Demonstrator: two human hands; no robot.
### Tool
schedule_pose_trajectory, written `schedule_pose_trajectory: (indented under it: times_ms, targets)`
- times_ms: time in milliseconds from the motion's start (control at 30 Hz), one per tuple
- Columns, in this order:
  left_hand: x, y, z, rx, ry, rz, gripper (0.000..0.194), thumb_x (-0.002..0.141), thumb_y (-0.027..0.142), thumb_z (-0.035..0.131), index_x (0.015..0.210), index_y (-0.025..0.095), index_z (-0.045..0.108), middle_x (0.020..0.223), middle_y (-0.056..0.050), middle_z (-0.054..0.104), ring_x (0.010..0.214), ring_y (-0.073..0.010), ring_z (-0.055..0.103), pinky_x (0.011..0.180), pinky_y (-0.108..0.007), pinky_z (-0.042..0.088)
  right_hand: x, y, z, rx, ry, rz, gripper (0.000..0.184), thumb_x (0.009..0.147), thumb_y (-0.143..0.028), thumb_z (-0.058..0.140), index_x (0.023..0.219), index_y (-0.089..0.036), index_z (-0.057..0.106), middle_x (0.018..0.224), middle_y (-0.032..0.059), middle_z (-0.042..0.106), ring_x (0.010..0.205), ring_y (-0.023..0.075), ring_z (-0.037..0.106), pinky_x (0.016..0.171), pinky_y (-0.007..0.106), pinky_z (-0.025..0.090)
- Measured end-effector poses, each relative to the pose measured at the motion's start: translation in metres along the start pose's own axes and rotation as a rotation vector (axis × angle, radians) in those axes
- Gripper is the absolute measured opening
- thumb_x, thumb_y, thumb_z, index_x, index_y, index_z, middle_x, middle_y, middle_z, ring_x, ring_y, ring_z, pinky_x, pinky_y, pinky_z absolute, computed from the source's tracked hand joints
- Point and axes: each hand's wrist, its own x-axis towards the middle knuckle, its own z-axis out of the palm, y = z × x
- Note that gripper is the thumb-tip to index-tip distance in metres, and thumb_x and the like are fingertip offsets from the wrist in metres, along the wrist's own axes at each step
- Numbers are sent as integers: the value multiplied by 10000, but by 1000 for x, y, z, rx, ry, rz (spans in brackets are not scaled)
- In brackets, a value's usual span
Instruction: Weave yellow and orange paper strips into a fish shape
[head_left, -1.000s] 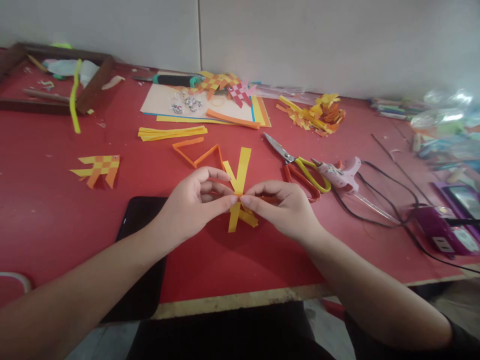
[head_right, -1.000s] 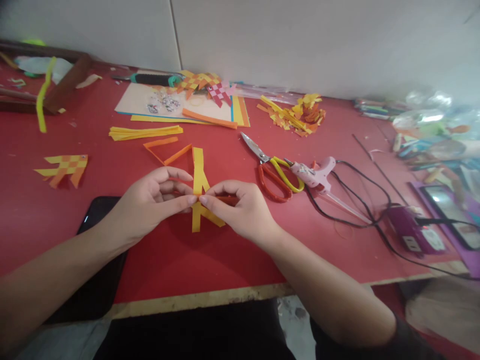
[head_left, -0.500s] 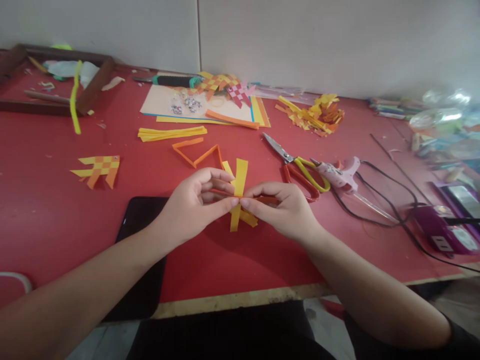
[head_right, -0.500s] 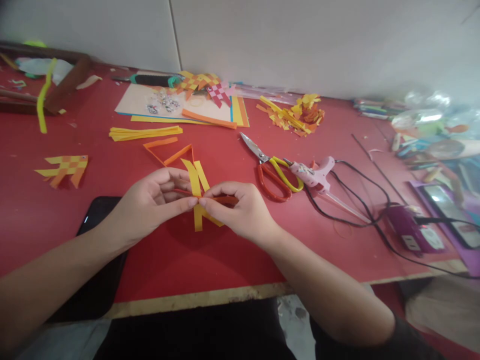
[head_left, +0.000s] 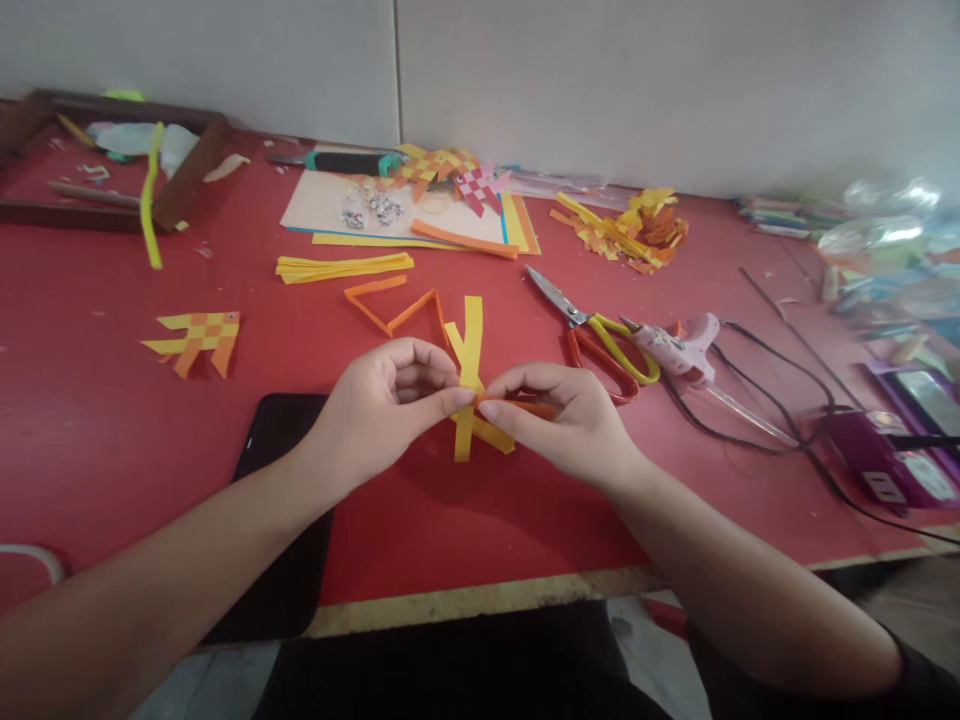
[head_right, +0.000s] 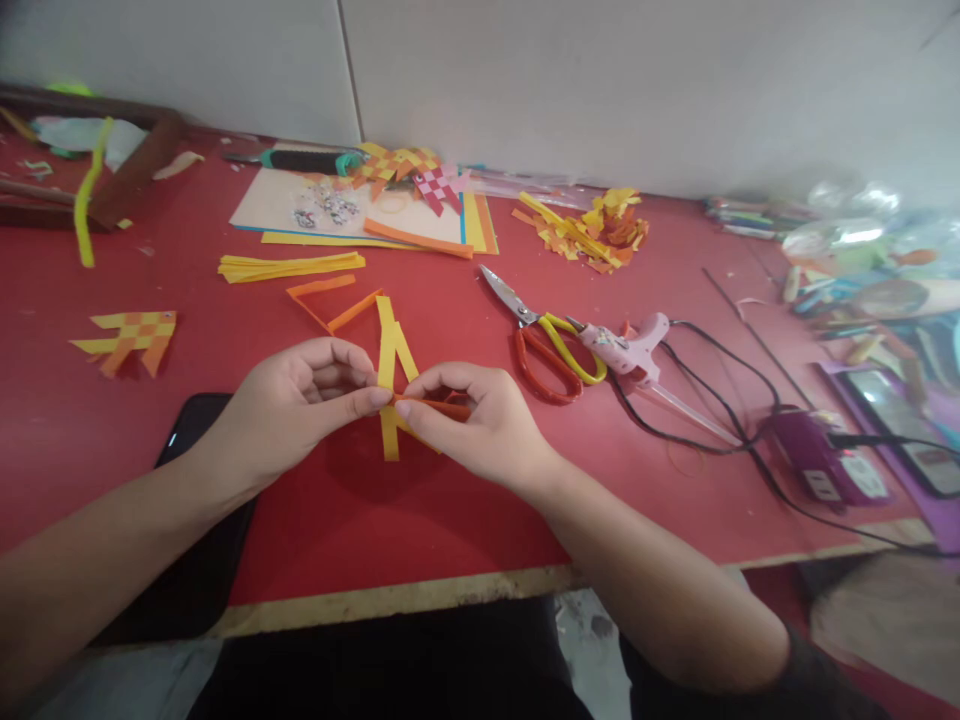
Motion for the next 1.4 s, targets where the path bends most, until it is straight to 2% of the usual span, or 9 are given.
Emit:
schedule_pose_trajectory:
  times_ms: [200,467,600,700,833,967,1133,1300,1400]
  targets:
    - [-1,0,-1,-4,-4,-12,300,662,270,854,813,184,610,800,8,692,760,-146,679,715,-239,554,-1,2,1,31,-10,24,213,782,-357,719,773,-146,694,658,15,644,545,99,534,500,233,439]
    - [0,-4,0,0,-35,54,392,676,251,852,985,200,617,894,-4,701,862,-165,690,829,-281,547,0,2,1,5,21,22,219,797,-376,713,769,-159,696,672,16,660,569,105,553,503,224,429]
    - [0,-4,-1,5,24,63,372,717,303,833,1011,221,622,792,27,673,773,-145,681,764,-262,550,3,7,1,56,135,-9,320,893,-492,586,870,-188,686,848,48,695,770,161,637,670,278,509]
    - [3,-6,-3,-76,107,70,368,721,330,833,1022,231,646,816,30,664,793,-131,670,764,-243,557,6,13,0,-96,279,-32,326,976,-441,441,930,-197,653,941,61,675,907,189,621,817,334,493]
    - [5,-9,-4,-292,110,67,286,704,299,846,912,204,674,782,31,654,752,-111,657,698,-216,575,7,17,4,-529,152,-183,182,938,-277,496,914,-191,654,929,72,641,932,223,556,878,406,437]
    - [6,-7,-2,-384,64,57,210,708,242,843,808,176,669,738,32,668,690,-83,646,658,-179,574,0,14,12,-798,7,-227,152,823,-316,655,928,-207,666,1057,103,594,1052,309,467,901,489,400]
    - [5,-6,-1,-433,16,42,190,715,223,840,772,173,665,721,39,679,684,-72,658,668,-163,583,-4,10,13,-771,-102,-184,79,801,-134,599,853,-189,623,1051,103,581,1029,279,462,875,439,420]
    - [3,-8,-2,-413,-7,49,174,732,240,835,785,179,681,722,41,678,684,-66,662,694,-162,587,0,17,9,-698,0,-210,38,863,-199,584,857,-199,622,932,74,626,990,267,503,861,431,399]
    - [3,-8,-3,-413,-11,45,167,735,232,833,779,178,682,728,39,680,711,-69,666,695,-155,586,1,22,10,-747,27,-211,105,843,-258,627,923,-189,627,983,93,631,1002,291,503,867,461,389]
